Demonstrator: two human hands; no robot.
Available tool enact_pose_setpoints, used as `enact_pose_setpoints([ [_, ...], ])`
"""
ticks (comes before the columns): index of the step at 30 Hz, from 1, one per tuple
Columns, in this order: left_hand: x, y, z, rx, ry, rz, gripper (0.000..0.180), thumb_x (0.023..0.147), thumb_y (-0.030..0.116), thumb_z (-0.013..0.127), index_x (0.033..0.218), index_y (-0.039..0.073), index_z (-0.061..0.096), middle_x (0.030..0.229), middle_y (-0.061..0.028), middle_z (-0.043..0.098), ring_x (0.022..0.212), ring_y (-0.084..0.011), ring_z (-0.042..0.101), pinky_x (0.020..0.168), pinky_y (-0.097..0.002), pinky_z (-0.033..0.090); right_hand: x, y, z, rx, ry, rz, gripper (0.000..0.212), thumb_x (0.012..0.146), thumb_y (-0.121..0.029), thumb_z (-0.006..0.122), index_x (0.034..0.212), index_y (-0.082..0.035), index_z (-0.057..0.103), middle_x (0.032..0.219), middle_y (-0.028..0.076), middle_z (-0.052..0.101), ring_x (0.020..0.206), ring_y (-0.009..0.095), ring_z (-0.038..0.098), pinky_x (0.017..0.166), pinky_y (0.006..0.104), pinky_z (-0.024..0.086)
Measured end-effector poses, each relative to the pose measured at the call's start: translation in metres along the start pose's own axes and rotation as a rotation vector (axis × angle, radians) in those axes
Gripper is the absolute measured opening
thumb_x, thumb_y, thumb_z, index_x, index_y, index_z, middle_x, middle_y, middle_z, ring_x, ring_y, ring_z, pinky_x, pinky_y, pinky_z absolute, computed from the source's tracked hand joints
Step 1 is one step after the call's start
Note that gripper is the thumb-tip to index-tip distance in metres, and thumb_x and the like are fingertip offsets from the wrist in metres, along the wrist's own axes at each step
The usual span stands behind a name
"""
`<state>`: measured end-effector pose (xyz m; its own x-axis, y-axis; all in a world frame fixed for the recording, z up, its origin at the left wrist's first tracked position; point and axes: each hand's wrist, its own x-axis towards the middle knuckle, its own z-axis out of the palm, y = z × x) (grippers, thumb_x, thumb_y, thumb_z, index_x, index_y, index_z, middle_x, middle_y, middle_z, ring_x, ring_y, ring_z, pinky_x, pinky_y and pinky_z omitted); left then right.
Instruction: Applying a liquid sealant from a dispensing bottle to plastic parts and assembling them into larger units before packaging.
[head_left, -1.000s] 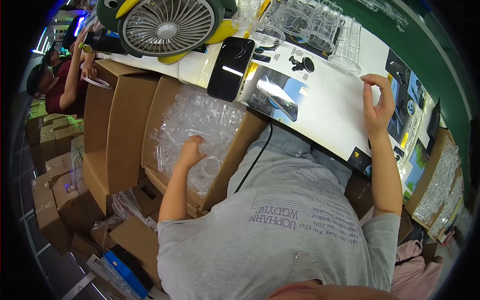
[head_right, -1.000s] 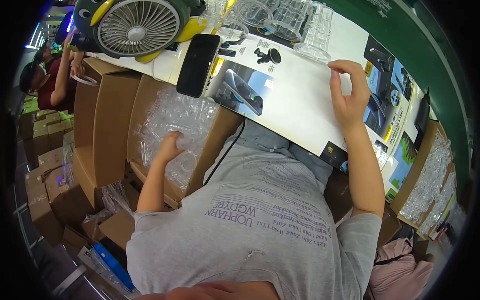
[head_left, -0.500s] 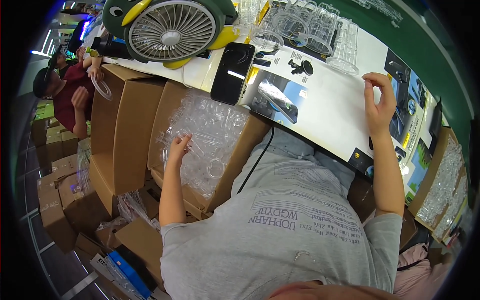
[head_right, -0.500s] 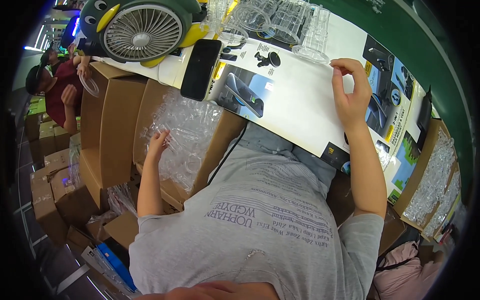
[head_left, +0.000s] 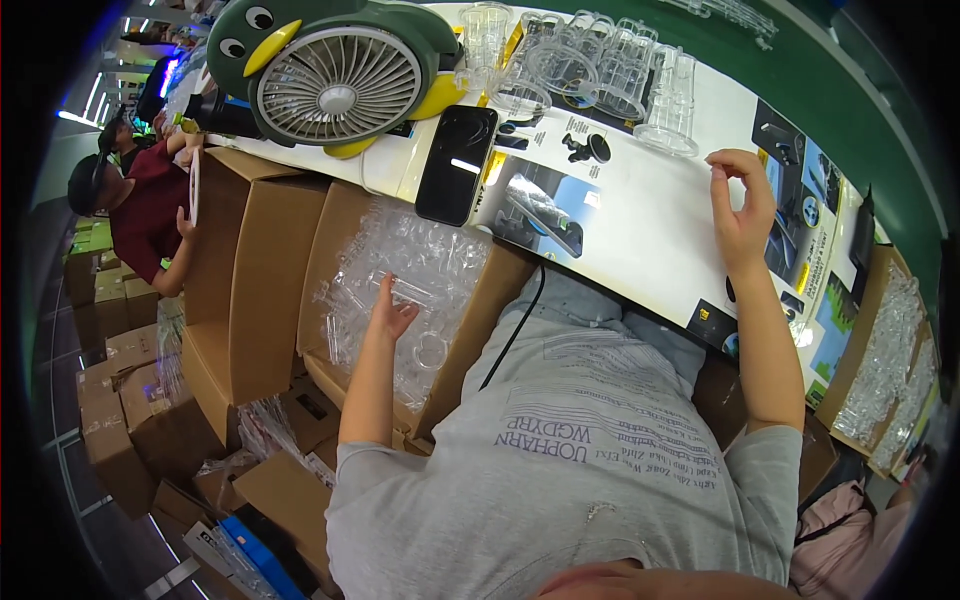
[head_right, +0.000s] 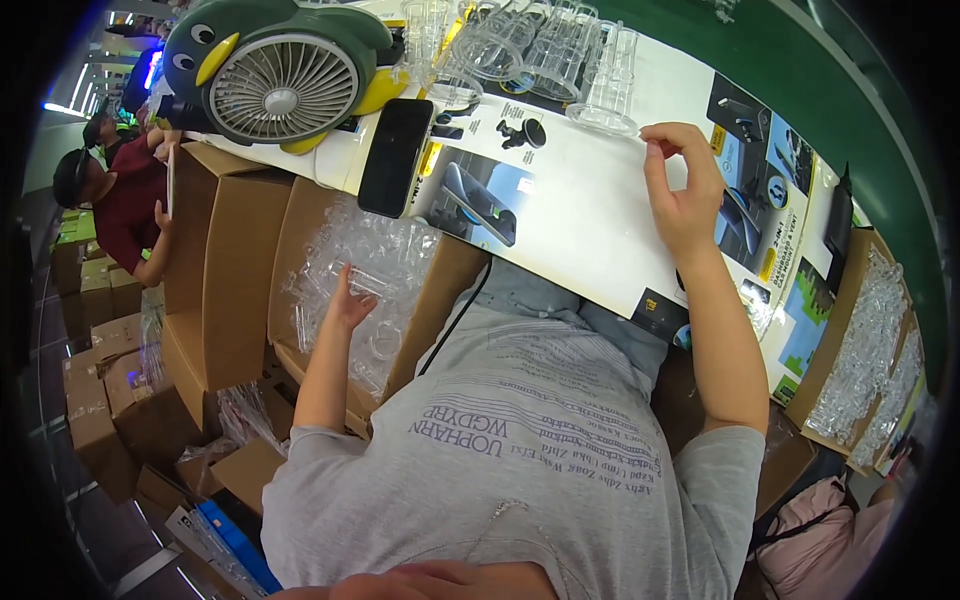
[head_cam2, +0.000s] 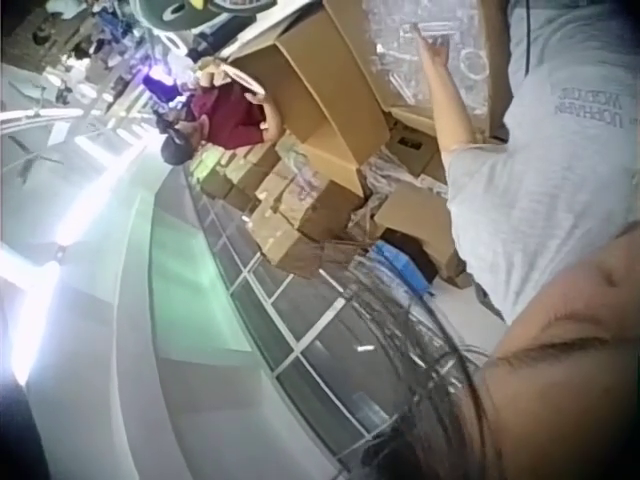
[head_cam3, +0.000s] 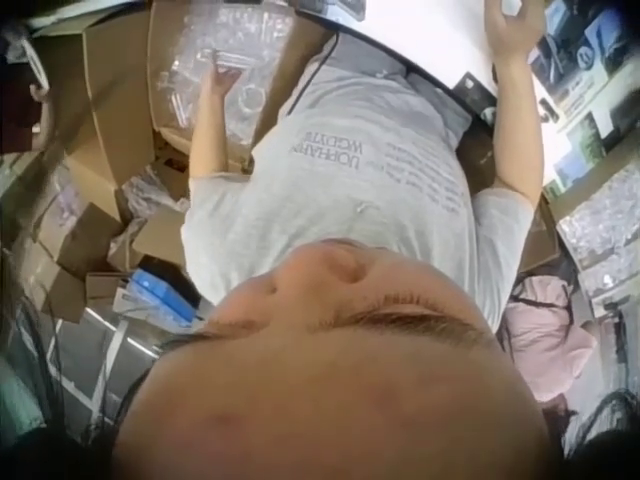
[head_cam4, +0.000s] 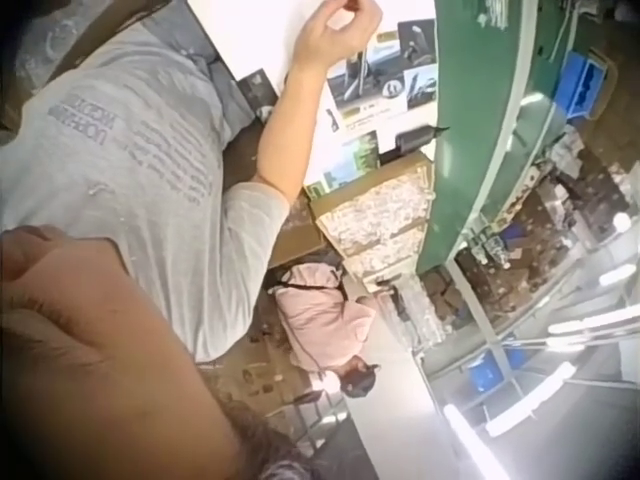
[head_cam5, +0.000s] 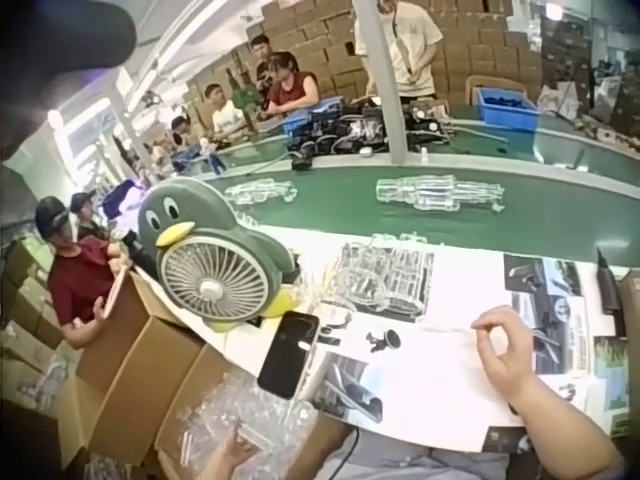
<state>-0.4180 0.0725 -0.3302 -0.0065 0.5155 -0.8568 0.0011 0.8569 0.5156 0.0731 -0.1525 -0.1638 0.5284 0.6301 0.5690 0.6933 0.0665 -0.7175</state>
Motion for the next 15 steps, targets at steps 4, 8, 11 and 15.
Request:
enact_pose_setpoints([
  [4, 0.002, 0.005, 0.029, 0.125, 0.21, -0.028, 0.068, 0.071, 0.055, 0.063, 0.127, 0.022, 0.042, 0.135, -0.0178, 0.03, 0.119, -0.0327, 0.034, 0.089, -0.0514, 0.034, -0.003, 0.003, -0.003, -0.016, 0.023, -0.012, 0.009, 0.08, 0.004, 0.053, 0.088, 0.001, 0.057, 0.085, 0.008, 0.058, 0.076, 0.014, 0.053, 0.07, 0.0235, 0.042],
  [8, -0.002, -0.012, 0.037, 0.329, -0.004, 0.275, 0.07, 0.071, 0.054, 0.064, 0.128, 0.018, 0.043, 0.135, -0.0082, 0.036, 0.12, -0.0316, 0.034, 0.083, -0.0556, 0.032, -0.003, 0.0, -0.003, -0.007, 0.032, -0.005, 0.011, 0.079, 0.005, 0.054, 0.087, -0.001, 0.057, 0.085, 0.008, 0.058, 0.075, 0.015, 0.054, 0.069, 0.0233, 0.043],
  [11, -0.001, -0.004, 0.042, 0.541, 0.044, 0.218, 0.062, 0.074, 0.05, 0.064, 0.122, 0.013, 0.05, 0.124, -0.0068, 0.047, 0.111, -0.0247, 0.044, 0.083, -0.0443, 0.038, -0.004, -0.001, -0.005, -0.004, 0.012, -0.007, 0.012, 0.078, 0.006, 0.054, 0.088, -0.001, 0.057, 0.084, 0.009, 0.057, 0.074, 0.015, 0.054, 0.068, 0.0236, 0.043],
  [15, 0.005, -0.003, 0.043, 0.707, -0.185, 0.301, 0.047, 0.076, 0.04, 0.067, 0.111, 0.009, 0.059, 0.106, -0.0041, 0.058, 0.094, -0.0162, 0.053, 0.078, -0.0297, 0.041, -0.002, 0.0, -0.006, -0.007, -0.001, -0.017, 0.014, 0.076, 0.007, 0.055, 0.087, -0.001, 0.057, 0.084, 0.009, 0.057, 0.072, 0.016, 0.054, 0.066, 0.0243, 0.044],
])
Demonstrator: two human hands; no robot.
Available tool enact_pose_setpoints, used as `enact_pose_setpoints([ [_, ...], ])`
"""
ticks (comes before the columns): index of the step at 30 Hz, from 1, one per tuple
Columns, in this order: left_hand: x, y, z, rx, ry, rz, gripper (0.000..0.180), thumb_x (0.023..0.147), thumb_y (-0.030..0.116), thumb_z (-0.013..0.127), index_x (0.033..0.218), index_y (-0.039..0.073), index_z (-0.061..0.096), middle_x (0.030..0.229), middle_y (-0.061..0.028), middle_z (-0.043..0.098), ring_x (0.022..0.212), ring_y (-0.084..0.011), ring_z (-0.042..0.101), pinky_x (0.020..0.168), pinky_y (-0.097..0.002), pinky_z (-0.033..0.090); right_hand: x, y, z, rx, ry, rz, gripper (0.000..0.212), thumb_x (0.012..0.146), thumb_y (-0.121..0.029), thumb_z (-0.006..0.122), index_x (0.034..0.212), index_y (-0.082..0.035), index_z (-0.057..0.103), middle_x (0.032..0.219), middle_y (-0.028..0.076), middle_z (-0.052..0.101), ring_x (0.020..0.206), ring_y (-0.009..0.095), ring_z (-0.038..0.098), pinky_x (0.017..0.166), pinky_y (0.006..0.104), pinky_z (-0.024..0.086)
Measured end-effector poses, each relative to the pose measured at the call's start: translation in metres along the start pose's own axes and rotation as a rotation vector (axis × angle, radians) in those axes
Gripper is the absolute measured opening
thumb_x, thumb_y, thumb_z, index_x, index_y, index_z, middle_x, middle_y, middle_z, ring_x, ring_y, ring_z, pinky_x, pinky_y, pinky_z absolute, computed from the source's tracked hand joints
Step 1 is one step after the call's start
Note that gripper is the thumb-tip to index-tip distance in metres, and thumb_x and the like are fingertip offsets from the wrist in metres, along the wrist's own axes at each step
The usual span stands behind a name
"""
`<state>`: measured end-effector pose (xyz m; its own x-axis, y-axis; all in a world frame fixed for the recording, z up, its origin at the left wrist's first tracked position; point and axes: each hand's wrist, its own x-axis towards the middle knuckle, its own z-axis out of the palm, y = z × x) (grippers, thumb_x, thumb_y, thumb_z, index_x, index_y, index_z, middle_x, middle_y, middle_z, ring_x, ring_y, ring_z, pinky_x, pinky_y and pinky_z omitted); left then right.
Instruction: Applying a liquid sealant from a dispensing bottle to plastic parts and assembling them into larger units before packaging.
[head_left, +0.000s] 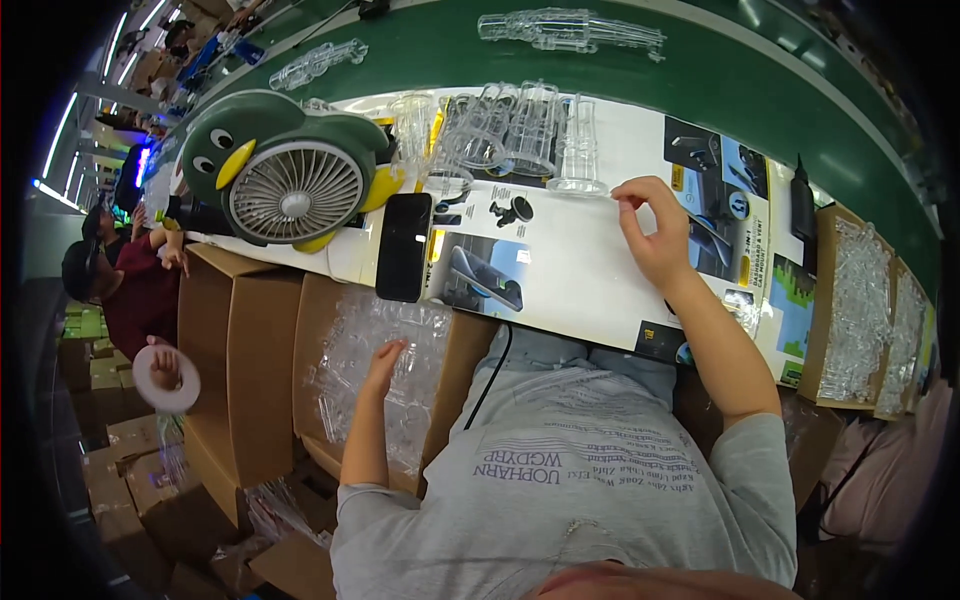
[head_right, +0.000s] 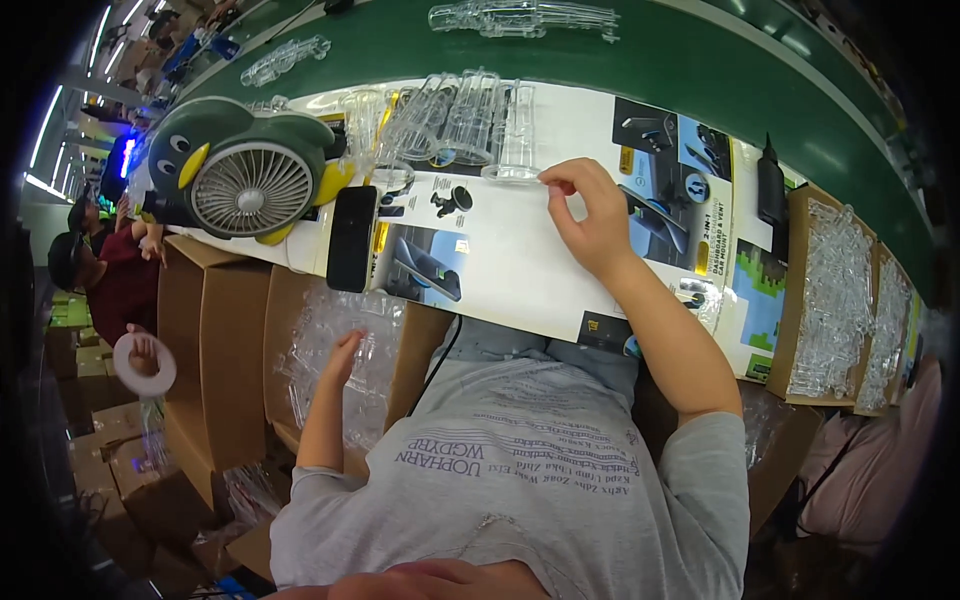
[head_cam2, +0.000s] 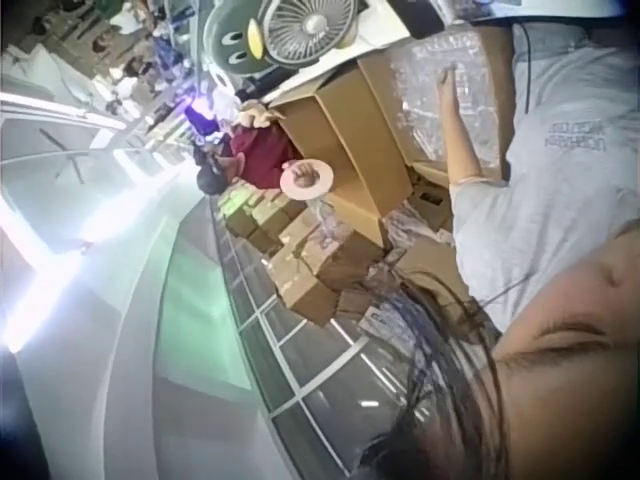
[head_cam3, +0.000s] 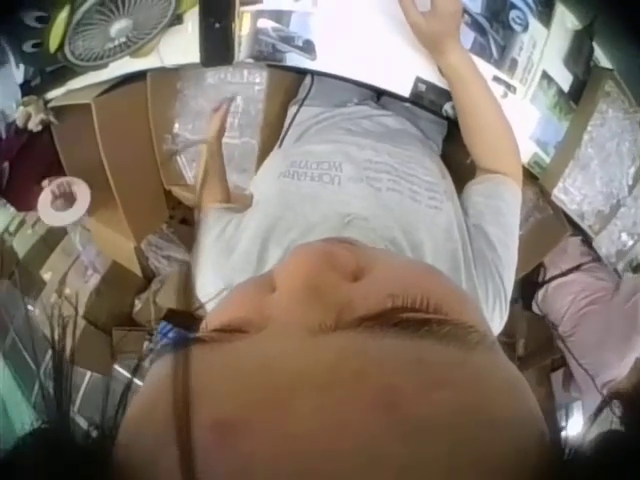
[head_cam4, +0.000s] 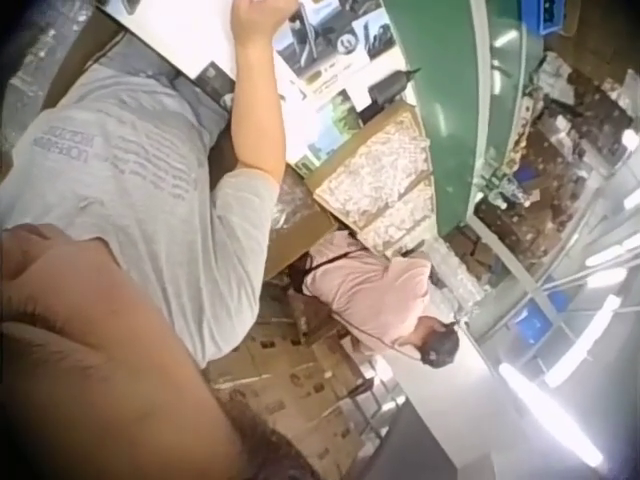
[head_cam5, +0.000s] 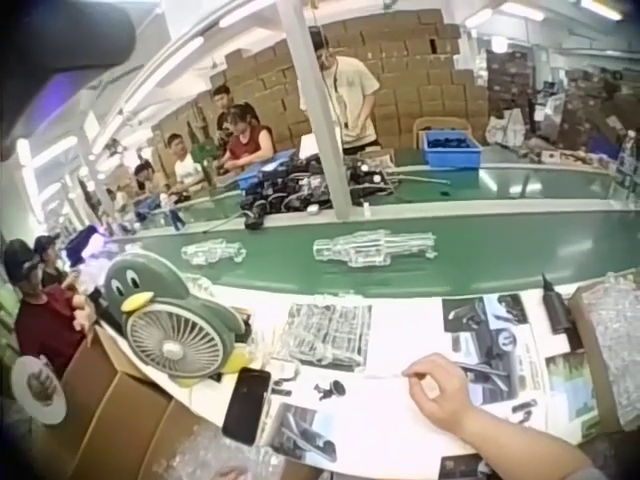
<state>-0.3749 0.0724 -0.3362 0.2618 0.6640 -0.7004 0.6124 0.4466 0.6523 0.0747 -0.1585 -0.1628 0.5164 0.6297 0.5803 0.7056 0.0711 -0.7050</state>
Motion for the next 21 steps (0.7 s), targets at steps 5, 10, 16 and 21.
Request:
enact_pose_setpoints([
  [5, 0.004, 0.0, 0.014, 0.353, 0.033, 0.366, 0.028, 0.078, 0.026, 0.067, 0.093, 0.002, 0.065, 0.08, -0.001, 0.06, 0.076, -0.0111, 0.052, 0.067, -0.0257, 0.042, 0.003, -0.001, -0.001, 0.024, 0.047, -0.017, 0.014, 0.075, 0.007, 0.055, 0.087, -0.001, 0.057, 0.084, 0.009, 0.057, 0.072, 0.017, 0.054, 0.066, 0.0245, 0.044],
  [10, -0.001, -0.012, 0.0, 0.38, 0.09, 0.281, 0.027, 0.08, 0.029, 0.064, 0.084, 0.003, 0.066, 0.074, -0.0019, 0.058, 0.07, -0.0112, 0.052, 0.064, -0.0252, 0.041, 0.002, -0.002, 0.002, 0.033, 0.037, -0.024, 0.015, 0.074, 0.007, 0.055, 0.087, -0.001, 0.057, 0.082, 0.009, 0.056, 0.07, 0.017, 0.054, 0.065, 0.0251, 0.044],
  [16, -0.046, 0.009, -0.061, -0.276, 0.2, 0.121, 0.035, 0.082, 0.039, 0.057, 0.092, 0.006, 0.063, 0.088, -0.0039, 0.058, 0.082, -0.0144, 0.053, 0.069, -0.0316, 0.045, 0.001, -0.003, -0.002, 0.046, 0.06, -0.005, 0.014, 0.074, 0.006, 0.054, 0.086, -0.001, 0.057, 0.08, 0.009, 0.056, 0.069, 0.017, 0.053, 0.064, 0.025, 0.043],
  [21, -0.145, 0.142, -0.032, -0.576, -0.245, 0.52, 0.061, 0.071, 0.055, 0.062, 0.103, 0.003, 0.056, 0.135, -0.0166, 0.035, 0.119, -0.0374, 0.042, 0.092, -0.0535, 0.041, 0.002, -0.003, -0.003, 0.092, 0.068, 0.079, 0.014, 0.074, 0.005, 0.055, 0.086, -0.002, 0.056, 0.079, 0.008, 0.055, 0.069, 0.016, 0.053, 0.064, 0.0251, 0.043],
])
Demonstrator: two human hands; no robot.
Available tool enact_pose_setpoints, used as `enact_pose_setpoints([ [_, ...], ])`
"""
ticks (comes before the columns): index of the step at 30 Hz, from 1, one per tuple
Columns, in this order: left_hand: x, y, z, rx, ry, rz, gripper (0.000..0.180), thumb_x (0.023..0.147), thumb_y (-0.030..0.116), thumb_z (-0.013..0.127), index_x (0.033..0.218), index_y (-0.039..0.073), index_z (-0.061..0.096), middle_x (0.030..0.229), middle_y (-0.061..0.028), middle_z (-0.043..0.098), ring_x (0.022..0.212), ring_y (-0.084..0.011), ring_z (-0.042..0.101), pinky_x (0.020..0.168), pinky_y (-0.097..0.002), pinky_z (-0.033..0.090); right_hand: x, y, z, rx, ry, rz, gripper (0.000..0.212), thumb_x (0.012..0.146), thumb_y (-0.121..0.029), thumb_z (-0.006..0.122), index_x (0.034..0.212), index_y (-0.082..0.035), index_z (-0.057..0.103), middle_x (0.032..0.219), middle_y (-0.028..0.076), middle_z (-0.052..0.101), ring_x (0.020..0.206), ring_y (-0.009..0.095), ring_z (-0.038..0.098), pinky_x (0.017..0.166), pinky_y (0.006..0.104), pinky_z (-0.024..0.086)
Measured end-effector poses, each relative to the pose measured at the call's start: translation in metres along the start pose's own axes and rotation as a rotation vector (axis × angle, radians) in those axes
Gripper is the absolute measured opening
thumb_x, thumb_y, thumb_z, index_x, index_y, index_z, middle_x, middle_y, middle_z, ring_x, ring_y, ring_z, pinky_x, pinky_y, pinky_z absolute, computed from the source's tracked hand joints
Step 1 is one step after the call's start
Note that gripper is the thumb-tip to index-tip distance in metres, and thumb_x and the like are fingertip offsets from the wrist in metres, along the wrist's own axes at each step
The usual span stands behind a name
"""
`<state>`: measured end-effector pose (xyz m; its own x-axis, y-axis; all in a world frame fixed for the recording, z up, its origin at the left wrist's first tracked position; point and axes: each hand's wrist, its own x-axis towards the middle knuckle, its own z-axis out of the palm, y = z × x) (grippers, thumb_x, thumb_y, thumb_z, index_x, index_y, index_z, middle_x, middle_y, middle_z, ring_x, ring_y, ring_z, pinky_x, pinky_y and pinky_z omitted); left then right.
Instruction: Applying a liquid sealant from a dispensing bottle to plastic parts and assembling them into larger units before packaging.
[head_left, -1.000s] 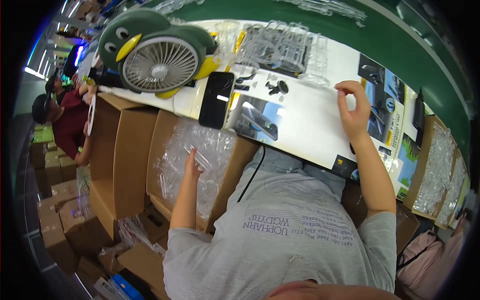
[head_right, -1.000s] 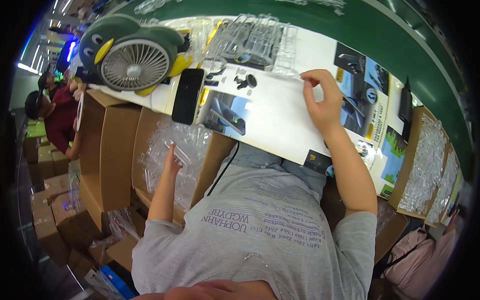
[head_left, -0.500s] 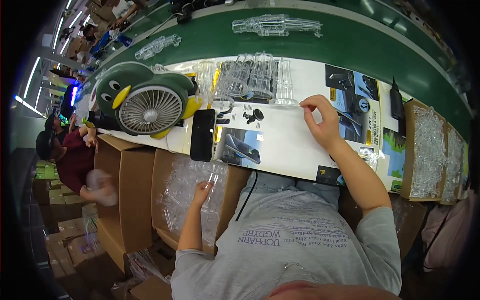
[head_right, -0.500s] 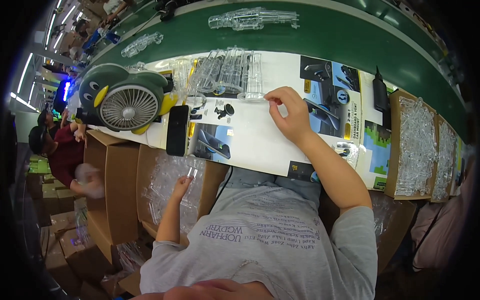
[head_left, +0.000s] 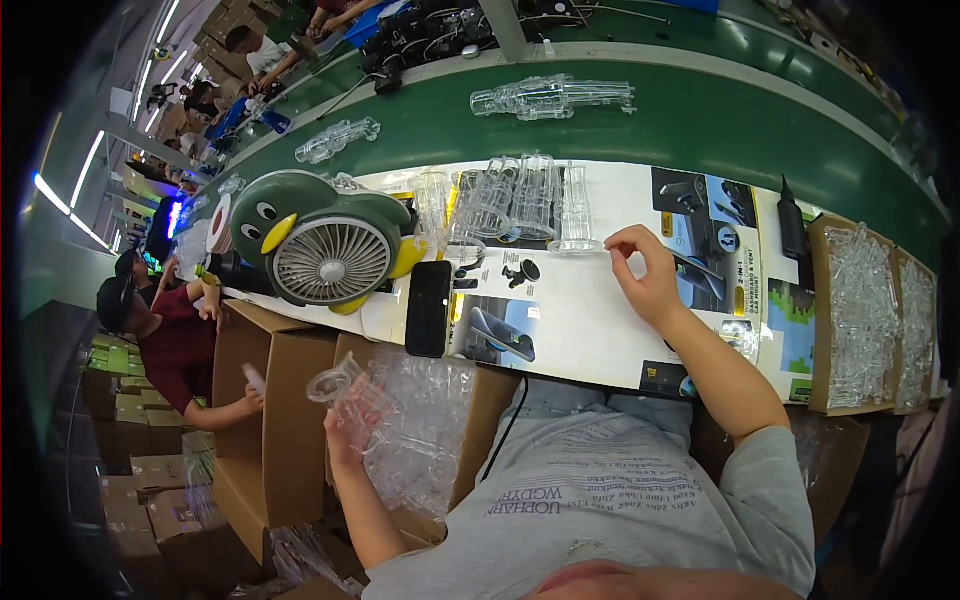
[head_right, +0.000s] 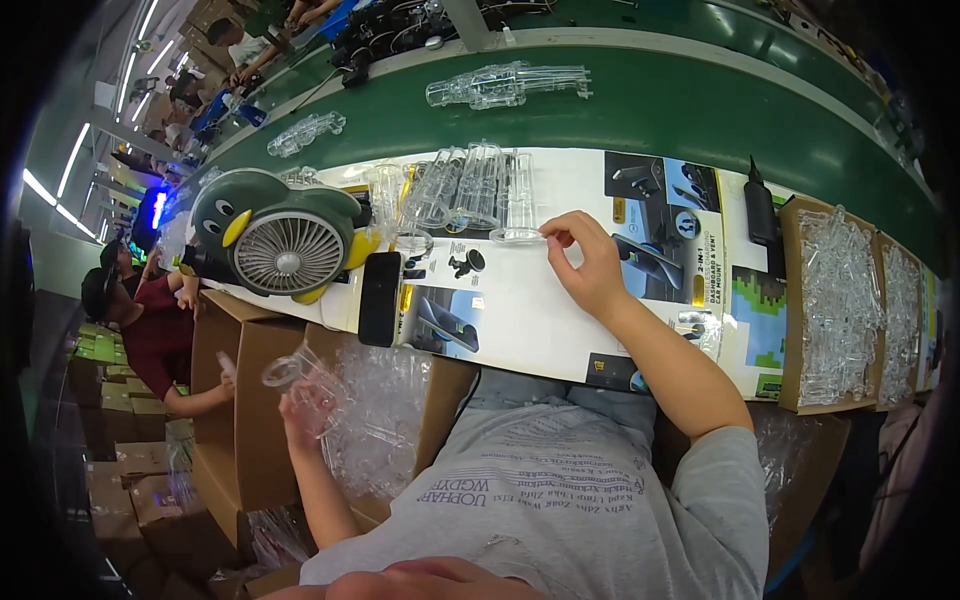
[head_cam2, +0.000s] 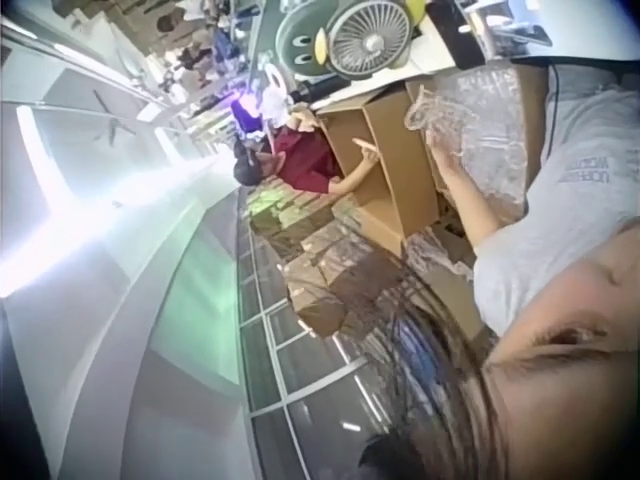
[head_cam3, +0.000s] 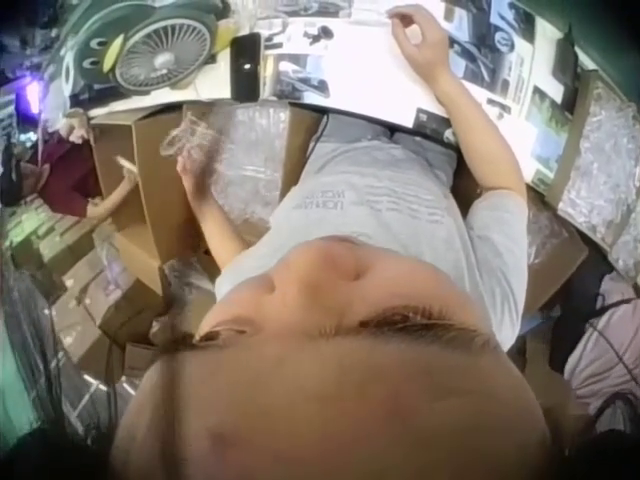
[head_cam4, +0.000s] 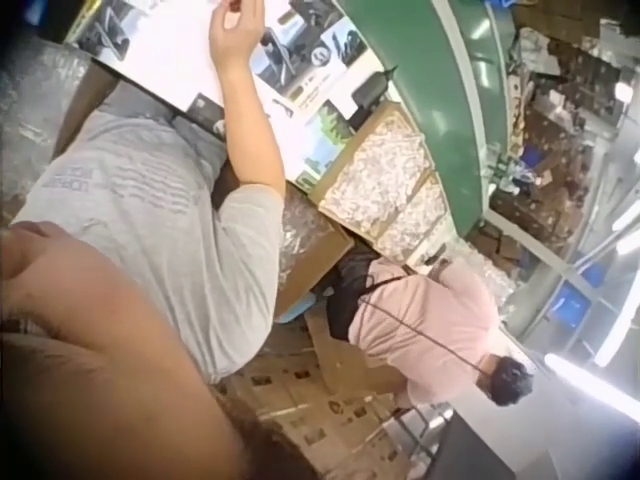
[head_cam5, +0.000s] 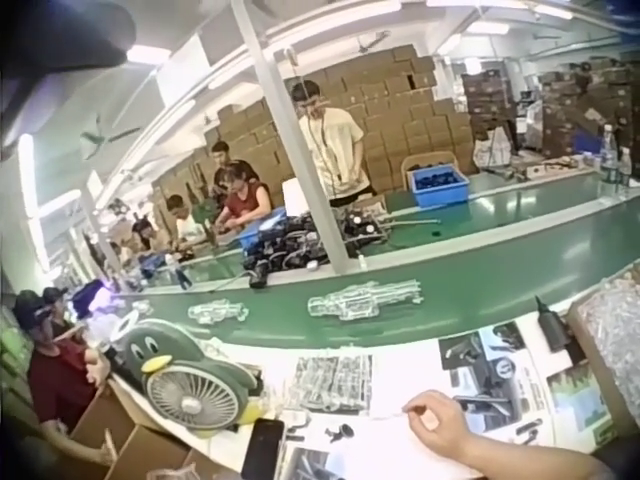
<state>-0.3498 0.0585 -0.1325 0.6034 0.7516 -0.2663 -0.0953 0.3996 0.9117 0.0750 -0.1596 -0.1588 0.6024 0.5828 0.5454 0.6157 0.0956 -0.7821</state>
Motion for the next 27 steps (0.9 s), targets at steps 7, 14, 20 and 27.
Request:
enact_pose_setpoints([
  [7, 0.063, 0.009, 0.183, 0.101, -0.574, 0.428, 0.052, 0.075, 0.051, 0.061, 0.109, 0.013, 0.059, 0.141, -0.0218, 0.024, 0.125, -0.0467, 0.029, 0.097, -0.0594, 0.031, 0.004, -0.013, -0.014, 0.187, -0.144, 0.008, 0.034, 0.079, -0.022, 0.057, 0.106, -0.001, 0.051, 0.101, 0.011, 0.055, 0.09, 0.019, 0.053, 0.081, 0.0306, 0.041],
  [14, 0.119, -0.018, 0.348, 0.243, -0.725, 0.163, 0.034, 0.088, 0.024, 0.05, 0.113, 0.003, 0.057, 0.119, -0.0081, 0.052, 0.112, -0.0174, 0.047, 0.094, -0.0299, 0.036, 0.009, -0.006, -0.023, 0.55, -0.087, 0.031, 0.087, 0.078, -0.046, 0.059, 0.141, -0.008, 0.014, 0.137, 0.016, 0.033, 0.124, 0.026, 0.038, 0.1, 0.0399, 0.031],
  [20, 0.159, -0.05, 0.412, 0.231, -0.615, 0.103, 0.033, 0.086, 0.029, 0.059, 0.106, 0.003, 0.06, 0.096, -0.0058, 0.063, 0.092, -0.0126, 0.055, 0.083, -0.0258, 0.041, 0.029, 0.009, -0.053, 0.716, 0.173, 0.51, 0.061, 0.085, -0.007, 0.05, 0.139, -0.014, 0.024, 0.126, 0.015, 0.047, 0.104, 0.016, 0.053, 0.085, 0.0263, 0.043],
  [27, 0.199, -0.054, 0.382, 0.524, -0.333, 0.383, 0.045, 0.085, 0.027, 0.059, 0.118, 0.0, 0.045, 0.085, -0.0128, 0.064, 0.07, -0.0156, 0.06, 0.065, -0.0266, 0.046, 0.028, 0.047, -0.062, -0.232, 0.179, 0.259, 0.048, 0.083, -0.01, 0.051, 0.13, -0.011, 0.041, 0.127, 0.015, 0.045, 0.111, 0.025, 0.048, 0.091, 0.0318, 0.039],
])
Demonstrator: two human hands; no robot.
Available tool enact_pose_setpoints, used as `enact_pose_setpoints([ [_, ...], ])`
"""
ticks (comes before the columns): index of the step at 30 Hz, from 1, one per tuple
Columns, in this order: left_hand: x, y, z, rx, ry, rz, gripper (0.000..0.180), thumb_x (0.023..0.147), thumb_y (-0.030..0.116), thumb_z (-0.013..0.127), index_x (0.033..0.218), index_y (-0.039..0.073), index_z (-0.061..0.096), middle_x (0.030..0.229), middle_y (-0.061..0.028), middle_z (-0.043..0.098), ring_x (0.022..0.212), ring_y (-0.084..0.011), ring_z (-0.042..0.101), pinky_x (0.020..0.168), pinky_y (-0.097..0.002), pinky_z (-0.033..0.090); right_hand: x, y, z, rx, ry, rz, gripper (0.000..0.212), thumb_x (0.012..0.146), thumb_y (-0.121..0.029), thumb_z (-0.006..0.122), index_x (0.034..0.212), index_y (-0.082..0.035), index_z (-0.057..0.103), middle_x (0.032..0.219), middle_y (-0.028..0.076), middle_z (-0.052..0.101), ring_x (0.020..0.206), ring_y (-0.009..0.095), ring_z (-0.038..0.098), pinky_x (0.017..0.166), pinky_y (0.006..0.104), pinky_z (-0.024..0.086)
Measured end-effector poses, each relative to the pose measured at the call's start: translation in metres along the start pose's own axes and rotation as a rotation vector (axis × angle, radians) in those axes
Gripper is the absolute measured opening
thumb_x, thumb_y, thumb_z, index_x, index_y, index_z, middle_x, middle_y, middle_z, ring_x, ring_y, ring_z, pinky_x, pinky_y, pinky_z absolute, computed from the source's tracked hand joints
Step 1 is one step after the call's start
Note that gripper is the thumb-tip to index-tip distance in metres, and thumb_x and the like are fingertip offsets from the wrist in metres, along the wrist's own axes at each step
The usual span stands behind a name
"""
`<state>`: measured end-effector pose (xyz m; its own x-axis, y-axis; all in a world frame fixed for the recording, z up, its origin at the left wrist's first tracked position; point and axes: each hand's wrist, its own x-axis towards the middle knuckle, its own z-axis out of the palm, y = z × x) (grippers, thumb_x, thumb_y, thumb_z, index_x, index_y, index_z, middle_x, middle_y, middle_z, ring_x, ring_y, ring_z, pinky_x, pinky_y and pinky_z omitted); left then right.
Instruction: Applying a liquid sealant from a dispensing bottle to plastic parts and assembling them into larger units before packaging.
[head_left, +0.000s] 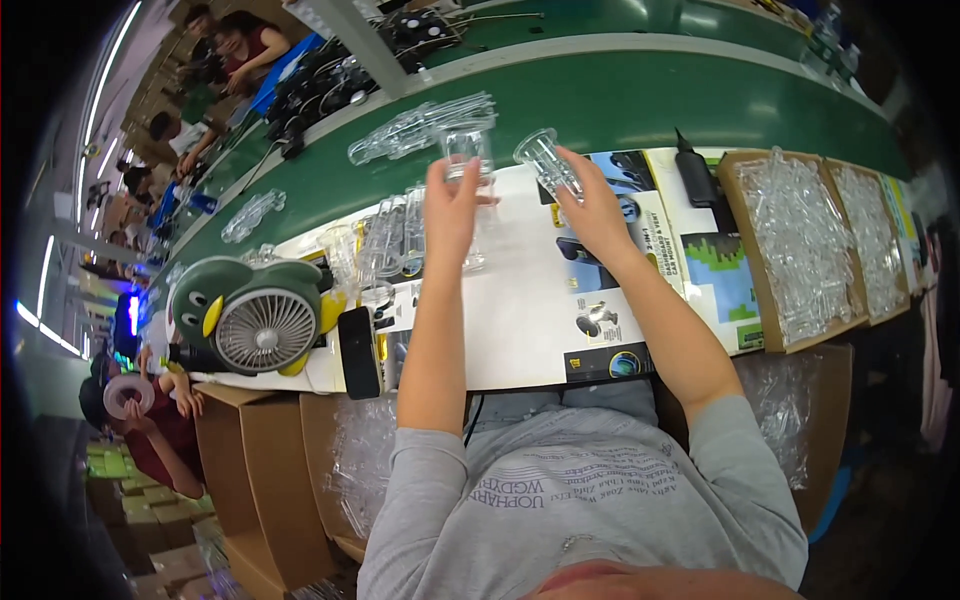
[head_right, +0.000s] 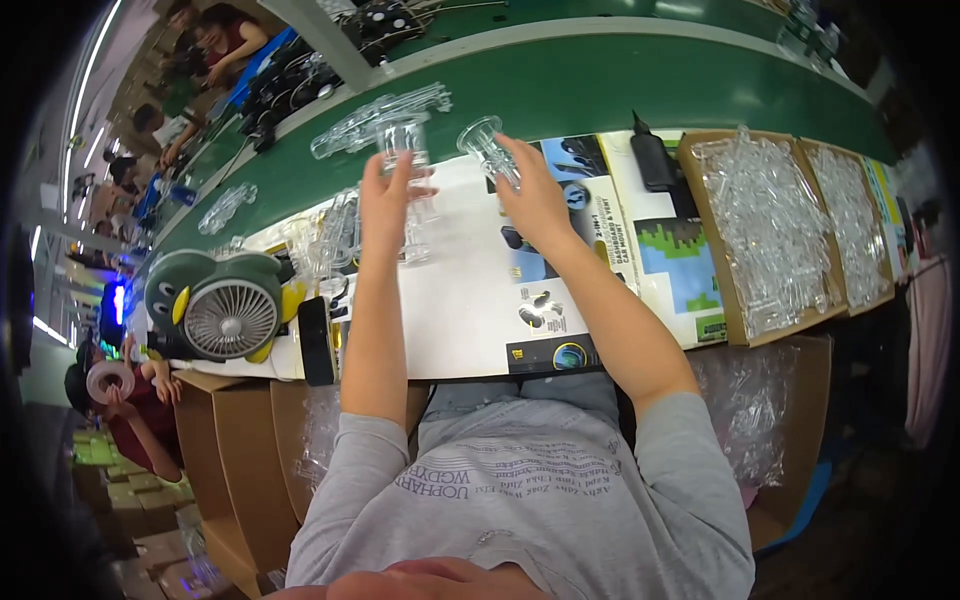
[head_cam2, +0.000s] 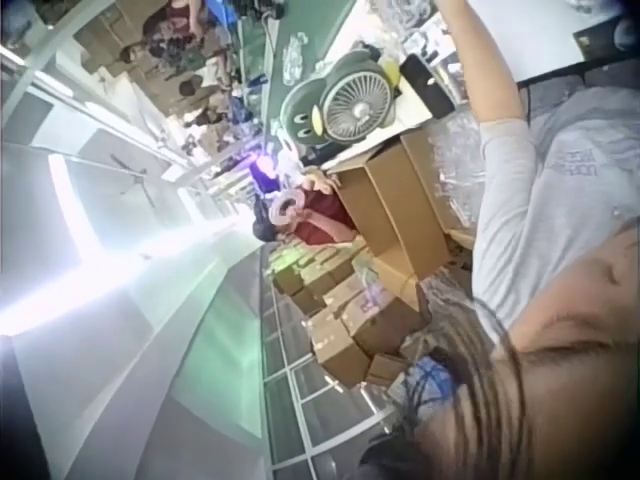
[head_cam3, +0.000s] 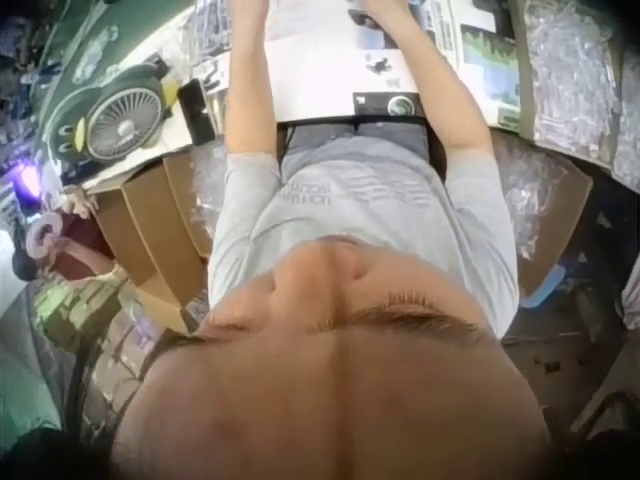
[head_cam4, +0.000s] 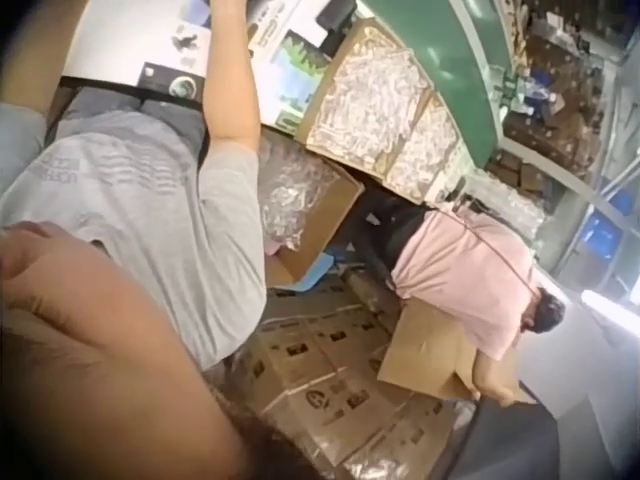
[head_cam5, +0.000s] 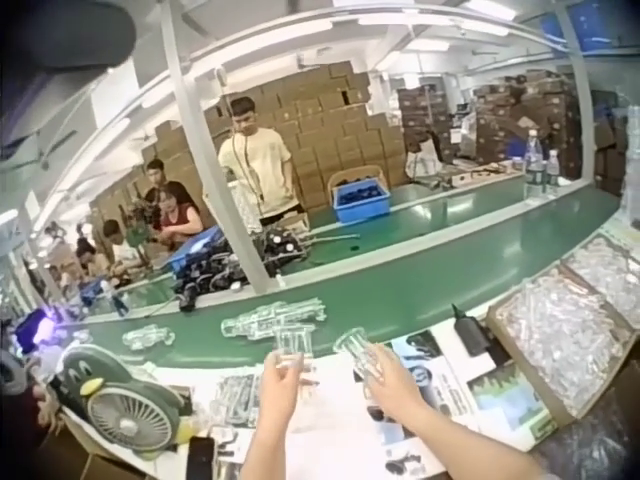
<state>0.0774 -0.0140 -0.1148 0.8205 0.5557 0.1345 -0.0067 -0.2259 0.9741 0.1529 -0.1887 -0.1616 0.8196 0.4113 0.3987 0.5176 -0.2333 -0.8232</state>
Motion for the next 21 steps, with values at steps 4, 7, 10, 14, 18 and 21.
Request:
enact_pose_setpoints([
  [4, -0.008, 0.013, 0.006, 0.262, -0.049, -0.018, 0.059, 0.085, 0.018, 0.054, 0.132, 0.003, 0.023, 0.081, -0.0197, 0.062, 0.06, -0.0216, 0.061, 0.061, -0.0308, 0.047, -0.008, 0.002, 0.003, -0.122, -0.105, 0.076, 0.046, 0.083, -0.02, 0.056, 0.127, -0.011, 0.045, 0.13, 0.018, 0.042, 0.113, 0.029, 0.046, 0.093, 0.0349, 0.039],
  [7, -0.016, 0.009, 0.014, 0.592, -0.086, 0.099, 0.06, 0.081, 0.007, 0.049, 0.134, 0.003, 0.023, 0.106, -0.0322, 0.05, 0.067, -0.0351, 0.062, 0.065, -0.039, 0.049, -0.015, -0.003, 0.012, -0.079, -0.188, 0.093, 0.049, 0.082, -0.026, 0.059, 0.126, -0.012, 0.046, 0.133, 0.019, 0.038, 0.108, 0.029, 0.052, 0.091, 0.0347, 0.041],
  [10, -0.023, 0.007, 0.022, 0.813, -0.134, 0.144, 0.062, 0.078, 0.003, 0.046, 0.135, 0.001, 0.023, 0.129, -0.042, 0.022, 0.089, -0.0492, 0.055, 0.078, -0.0467, 0.047, -0.02, -0.006, 0.012, -0.094, -0.244, 0.058, 0.051, 0.082, -0.03, 0.059, 0.128, -0.013, 0.045, 0.136, 0.02, 0.036, 0.106, 0.031, 0.054, 0.092, 0.0351, 0.041],
  [14, -0.029, 0.0, 0.026, 0.874, -0.143, 0.146, 0.054, 0.078, 0.005, 0.05, 0.126, -0.01, 0.032, 0.129, -0.0434, 0.02, 0.102, -0.0489, 0.05, 0.085, -0.0456, 0.045, -0.017, -0.015, 0.008, -0.212, -0.263, 0.085, 0.053, 0.082, -0.034, 0.058, 0.128, -0.01, 0.044, 0.133, 0.022, 0.039, 0.116, 0.035, 0.045, 0.097, 0.0383, 0.036],
  [18, -0.027, -0.012, 0.023, 0.929, -0.173, 0.265, 0.048, 0.077, 0.007, 0.053, 0.118, -0.016, 0.039, 0.123, -0.0422, 0.033, 0.104, -0.0472, 0.049, 0.088, -0.0421, 0.045, -0.016, -0.019, 0.009, -0.34, -0.219, 0.088, 0.055, 0.083, -0.034, 0.056, 0.128, -0.005, 0.043, 0.133, 0.023, 0.038, 0.119, 0.035, 0.042, 0.098, 0.0389, 0.035],
  [21, -0.029, -0.011, 0.022, 0.901, -0.173, 0.197, 0.046, 0.077, 0.007, 0.054, 0.116, -0.016, 0.042, 0.119, -0.0398, 0.04, 0.108, -0.0447, 0.049, 0.089, -0.0401, 0.044, -0.014, -0.014, 0.01, -0.29, -0.219, 0.062, 0.055, 0.082, -0.035, 0.057, 0.126, -0.004, 0.046, 0.133, 0.024, 0.038, 0.116, 0.035, 0.045, 0.095, 0.0391, 0.038],
])
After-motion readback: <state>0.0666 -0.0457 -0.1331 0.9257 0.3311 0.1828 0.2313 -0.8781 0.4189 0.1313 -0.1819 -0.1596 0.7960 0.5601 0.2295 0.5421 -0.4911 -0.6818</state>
